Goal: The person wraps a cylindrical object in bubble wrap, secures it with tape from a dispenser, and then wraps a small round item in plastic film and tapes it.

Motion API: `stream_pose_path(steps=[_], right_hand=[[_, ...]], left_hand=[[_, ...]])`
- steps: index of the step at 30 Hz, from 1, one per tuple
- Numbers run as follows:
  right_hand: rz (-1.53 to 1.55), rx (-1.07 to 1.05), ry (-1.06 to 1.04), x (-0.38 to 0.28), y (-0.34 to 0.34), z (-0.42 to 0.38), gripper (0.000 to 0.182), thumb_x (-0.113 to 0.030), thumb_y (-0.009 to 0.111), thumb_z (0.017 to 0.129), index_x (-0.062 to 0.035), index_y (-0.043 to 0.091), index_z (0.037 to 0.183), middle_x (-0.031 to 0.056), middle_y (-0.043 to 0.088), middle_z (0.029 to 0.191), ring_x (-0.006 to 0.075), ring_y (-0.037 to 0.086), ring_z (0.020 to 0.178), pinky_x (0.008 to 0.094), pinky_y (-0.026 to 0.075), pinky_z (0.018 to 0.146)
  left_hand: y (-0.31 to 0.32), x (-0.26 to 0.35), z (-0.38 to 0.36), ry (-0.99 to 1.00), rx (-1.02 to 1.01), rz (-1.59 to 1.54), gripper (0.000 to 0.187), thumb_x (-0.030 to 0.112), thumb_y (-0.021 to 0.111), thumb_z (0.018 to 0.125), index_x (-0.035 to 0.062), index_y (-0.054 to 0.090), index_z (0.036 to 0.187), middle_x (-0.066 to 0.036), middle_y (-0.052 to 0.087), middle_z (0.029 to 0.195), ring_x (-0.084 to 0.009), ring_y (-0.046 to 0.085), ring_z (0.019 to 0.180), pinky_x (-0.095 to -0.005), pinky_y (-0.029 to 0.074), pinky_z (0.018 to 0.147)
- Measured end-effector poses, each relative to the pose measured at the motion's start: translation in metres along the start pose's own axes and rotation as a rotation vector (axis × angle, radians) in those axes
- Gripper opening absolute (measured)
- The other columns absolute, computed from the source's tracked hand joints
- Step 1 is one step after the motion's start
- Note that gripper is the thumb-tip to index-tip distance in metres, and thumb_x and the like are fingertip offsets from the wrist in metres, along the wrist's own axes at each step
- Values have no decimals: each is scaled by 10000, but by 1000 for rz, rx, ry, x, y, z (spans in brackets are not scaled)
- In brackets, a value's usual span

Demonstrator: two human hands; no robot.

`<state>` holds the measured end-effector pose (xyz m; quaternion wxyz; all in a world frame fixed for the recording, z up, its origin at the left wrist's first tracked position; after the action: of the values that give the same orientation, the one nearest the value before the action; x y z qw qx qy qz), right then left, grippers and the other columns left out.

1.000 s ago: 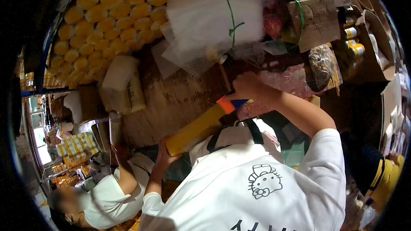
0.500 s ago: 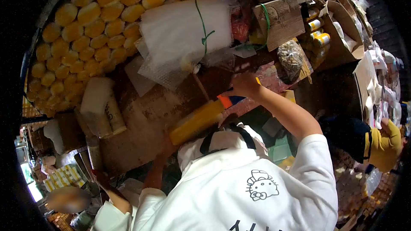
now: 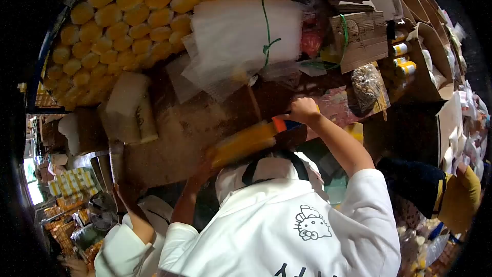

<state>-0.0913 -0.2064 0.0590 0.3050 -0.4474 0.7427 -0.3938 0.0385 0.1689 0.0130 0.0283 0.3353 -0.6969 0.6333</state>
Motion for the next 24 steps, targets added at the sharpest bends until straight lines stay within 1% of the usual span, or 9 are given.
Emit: stream_pose_path(steps=[4, 6, 7, 9, 12, 15, 19, 22, 24], right_hand=[[-50, -13, -6, 7, 12, 8, 757, -753, 383, 661, -54, 667, 720, 132, 622, 719, 280, 610, 712, 344, 479, 613], [-18, 8, -2, 7, 22, 13, 754, -755, 375, 664, -61, 668, 693, 129, 623, 720, 274, 611, 717, 338, 479, 623], [-8, 13, -8, 5, 19, 14, 754, -755, 375, 664, -61, 668, 693, 129, 623, 720, 274, 611, 717, 338, 479, 623], [-16, -20, 22, 1, 16, 15, 756, -760, 374, 660, -66, 671, 693, 124, 626, 724, 267, 612, 721, 321, 477, 624], [-1, -54, 12, -2, 16, 20, 756, -757, 374, 662, -71, 676, 758, 108, 632, 735, 250, 616, 730, 306, 475, 623], [7, -76, 34, -8, 5, 16, 741, -750, 375, 667, -85, 678, 790, 97, 635, 738, 237, 618, 732, 305, 473, 626], [28, -32, 18, -3, 12, 17, 722, -741, 378, 672, -97, 680, 793, 91, 636, 739, 227, 618, 731, 313, 472, 628], [41, -33, -3, -2, 11, 18, 705, -727, 385, 682, -94, 679, 774, 91, 635, 727, 231, 617, 728, 324, 473, 623], [54, -39, -10, -2, 12, 18, 697, -722, 388, 686, -93, 678, 765, 91, 634, 723, 234, 616, 725, 326, 473, 620]], left_hand=[[-6, 17, 8, -114, -59, -5, 752, 368, 726, 604, 191, 399, 1258, -203, 274, 1309, -375, 291, 1191, -436, 278, 983], [-16, 37, 13, -222, -11, 262, 824, 437, 708, 591, 111, 369, 1267, -208, 294, 1303, -375, 278, 1204, -453, 235, 1001], [-7, 37, 16, -225, -13, 273, 824, 437, 708, 591, 111, 369, 1267, -208, 294, 1303, -375, 278, 1204, -453, 235, 1001], [20, 33, 19, -178, -25, 294, 885, 479, 675, 604, -2, 330, 1261, -213, 312, 1294, -370, 274, 1208, -460, 213, 1005], [34, 55, 58, -212, -107, 321, 879, 464, 658, 627, -73, 320, 1235, -207, 328, 1288, -356, 282, 1207, -456, 238, 994], [36, 107, 104, -31, 66, 281, 880, 457, 657, 625, -43, 301, 1256, -211, 334, 1279, -348, 308, 1192, -445, 270, 976], [60, 126, 131, -4, 127, 185, 929, 464, 678, 605, -35, 265, 1272, -222, 335, 1268, -339, 336, 1169, -437, 302, 949], [35, 132, 144, -36, 52, 206, 944, 450, 706, 575, -34, 269, 1258, -233, 399, 1199, -346, 400, 1106, -427, 341, 904], [23, 141, 166, -132, -345, 156, 897, 434, 725, 547, -20, 327, 1211, -214, 476, 1101, -342, 460, 1033, -425, 365, 865]])
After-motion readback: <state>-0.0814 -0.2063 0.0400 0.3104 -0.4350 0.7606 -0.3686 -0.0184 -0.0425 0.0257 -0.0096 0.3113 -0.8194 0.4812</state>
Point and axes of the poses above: each hand's wrist, its own z-axis towards the middle knuckle, its own y-axis out of the palm, x = y × z, the point moved 1 cm from there along z, towards the middle knuckle
